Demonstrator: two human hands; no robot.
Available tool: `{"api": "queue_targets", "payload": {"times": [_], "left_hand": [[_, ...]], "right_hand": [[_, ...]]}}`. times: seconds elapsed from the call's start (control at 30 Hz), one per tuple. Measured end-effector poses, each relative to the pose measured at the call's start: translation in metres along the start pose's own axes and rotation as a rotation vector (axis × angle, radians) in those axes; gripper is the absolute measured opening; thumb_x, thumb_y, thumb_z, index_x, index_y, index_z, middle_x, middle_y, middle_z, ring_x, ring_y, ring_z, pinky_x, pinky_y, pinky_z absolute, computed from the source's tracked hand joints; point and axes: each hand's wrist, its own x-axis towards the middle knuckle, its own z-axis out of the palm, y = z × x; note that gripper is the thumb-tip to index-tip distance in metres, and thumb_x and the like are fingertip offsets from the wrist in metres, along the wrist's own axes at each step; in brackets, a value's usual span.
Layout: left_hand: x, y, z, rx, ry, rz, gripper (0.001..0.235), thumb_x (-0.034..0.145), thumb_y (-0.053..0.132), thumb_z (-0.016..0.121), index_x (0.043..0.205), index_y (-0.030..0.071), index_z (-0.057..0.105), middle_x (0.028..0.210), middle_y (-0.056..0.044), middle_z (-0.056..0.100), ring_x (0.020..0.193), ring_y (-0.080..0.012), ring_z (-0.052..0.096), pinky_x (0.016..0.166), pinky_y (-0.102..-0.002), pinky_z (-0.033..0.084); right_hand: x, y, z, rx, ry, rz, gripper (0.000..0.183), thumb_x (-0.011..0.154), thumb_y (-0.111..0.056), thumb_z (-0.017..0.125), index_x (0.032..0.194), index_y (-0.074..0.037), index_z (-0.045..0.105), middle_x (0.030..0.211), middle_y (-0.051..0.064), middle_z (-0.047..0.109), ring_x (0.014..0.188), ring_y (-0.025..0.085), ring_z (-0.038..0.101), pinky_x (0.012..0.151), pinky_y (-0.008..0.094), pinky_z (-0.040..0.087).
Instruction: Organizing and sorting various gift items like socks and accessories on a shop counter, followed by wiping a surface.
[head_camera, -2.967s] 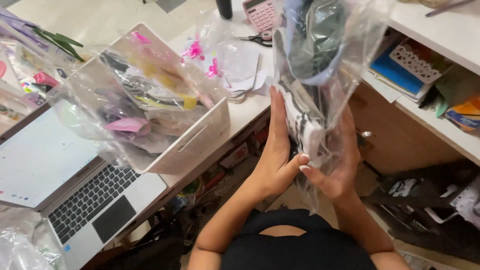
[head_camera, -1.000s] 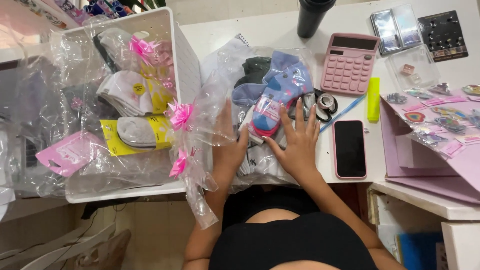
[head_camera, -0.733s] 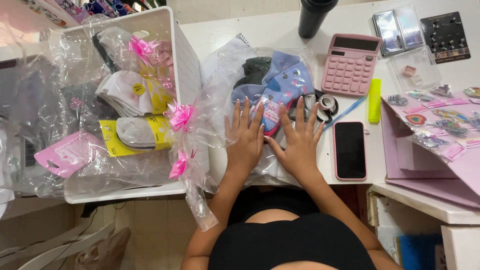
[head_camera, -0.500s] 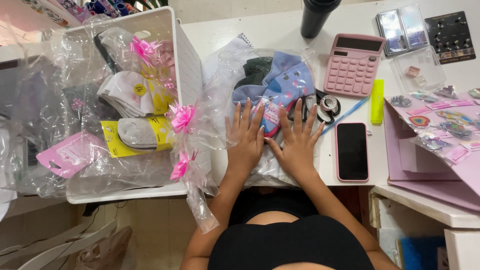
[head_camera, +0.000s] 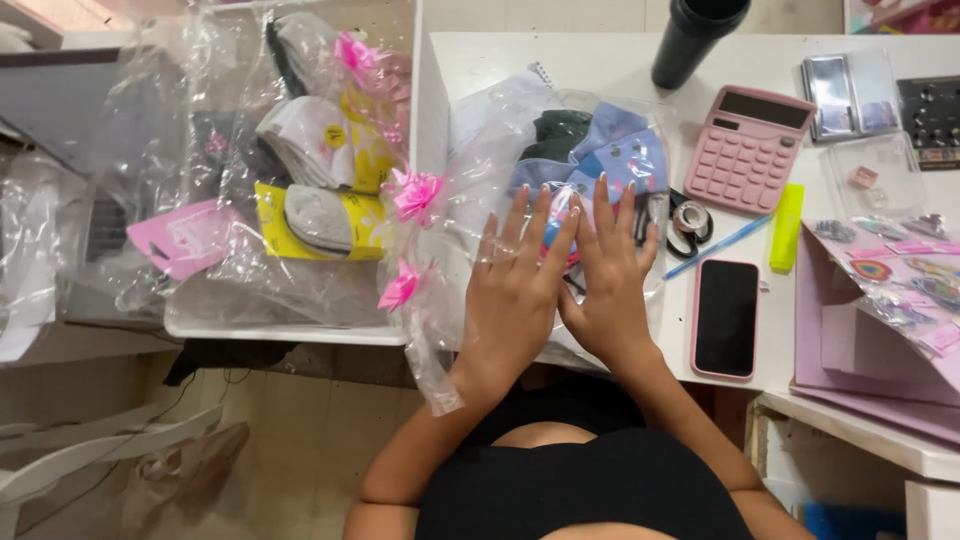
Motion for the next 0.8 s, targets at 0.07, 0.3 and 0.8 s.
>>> {"api": "queue_targets", "payload": {"times": [0.07,0.3,0.8], "left_hand": [[0.001,0.0,-0.024,0.067,0.011,0.0,0.049,0.098,0.002,0.053,0.146,0.012,0.059,0.152,-0.019,0.055,0.146,-0.0354,0.05,0.12,-0.051,0.037],[-0.009,-0.042,-0.095,0.18,0.048,0.008,0.057,0.099,-0.008,0.042,0.145,0.02,0.062,0.152,-0.011,0.058,0.145,-0.0272,0.052,0.121,-0.047,0.032],[-0.04,-0.177,-0.185,0.012,0.062,-0.003,0.041,0.108,0.01,0.039,0.136,0.012,0.068,0.145,-0.014,0.061,0.139,-0.0367,0.057,0.116,-0.053,0.044]], "right_hand": [[0.009,-0.018,-0.002,0.093,0.002,-0.07,0.087,0.088,-0.019,0.067,0.165,-0.012,0.028,0.174,0.015,0.016,0.16,0.041,0.005,0.118,0.069,0.006],[0.035,-0.075,0.024,0.305,-0.035,-0.233,0.09,0.089,-0.024,0.072,0.163,-0.003,0.027,0.17,0.017,0.027,0.159,0.041,0.016,0.123,0.062,0.015],[0.044,-0.192,0.098,-0.179,-0.197,-0.252,0.089,0.073,-0.029,0.077,0.152,-0.002,0.044,0.146,0.022,0.057,0.141,0.043,0.048,0.119,0.057,0.031]]}}
